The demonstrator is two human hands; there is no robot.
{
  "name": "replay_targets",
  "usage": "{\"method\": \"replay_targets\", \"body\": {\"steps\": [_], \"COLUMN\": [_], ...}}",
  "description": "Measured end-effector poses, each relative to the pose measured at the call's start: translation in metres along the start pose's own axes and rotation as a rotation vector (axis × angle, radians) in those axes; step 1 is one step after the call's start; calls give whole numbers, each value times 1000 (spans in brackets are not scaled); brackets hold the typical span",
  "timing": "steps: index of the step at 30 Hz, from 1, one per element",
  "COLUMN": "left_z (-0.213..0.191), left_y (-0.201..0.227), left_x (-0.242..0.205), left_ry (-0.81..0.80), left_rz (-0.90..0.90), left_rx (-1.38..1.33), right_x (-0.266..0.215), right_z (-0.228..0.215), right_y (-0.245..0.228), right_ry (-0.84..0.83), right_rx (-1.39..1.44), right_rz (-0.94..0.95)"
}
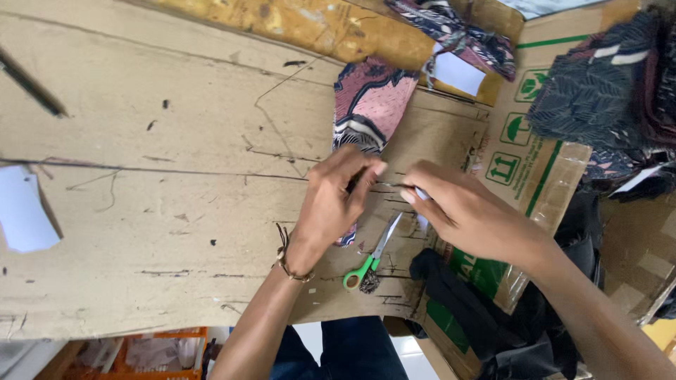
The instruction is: The person wraps patterned fabric items with a light-colored ribbon, ties the ribbon, and cuts the excess with scissors. They then place the wrapped items into a cardboard box and repeat the process with additional fabric pieces.
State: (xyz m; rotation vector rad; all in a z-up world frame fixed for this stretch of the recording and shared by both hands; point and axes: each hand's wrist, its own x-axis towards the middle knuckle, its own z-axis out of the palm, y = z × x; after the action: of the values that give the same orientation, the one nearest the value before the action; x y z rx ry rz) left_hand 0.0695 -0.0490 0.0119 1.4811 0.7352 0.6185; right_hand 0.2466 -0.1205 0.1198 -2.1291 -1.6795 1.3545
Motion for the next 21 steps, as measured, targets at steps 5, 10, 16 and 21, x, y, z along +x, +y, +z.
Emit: {"method": "replay_targets", "body": {"steps": [5, 10, 16, 21], "left_z": [5, 2, 4, -6], "left_y": [3, -7, -15, -16], "left_x": [2, -7, -9, -7], "left_ry": [-115, -119, -87, -131], "left_rz": [95, -23, -340, -263], "left_rx": [13, 23, -622, -666], "right_x": [35, 53, 58, 43], "right_z": [-22, -18, -4, 42], "right_y": [-21, -16, 23, 33], "right_ry": [-123, -95, 219, 129], "right_rx": [-71, 163, 708, 801], "right_rz": [143, 52, 190, 36]}}
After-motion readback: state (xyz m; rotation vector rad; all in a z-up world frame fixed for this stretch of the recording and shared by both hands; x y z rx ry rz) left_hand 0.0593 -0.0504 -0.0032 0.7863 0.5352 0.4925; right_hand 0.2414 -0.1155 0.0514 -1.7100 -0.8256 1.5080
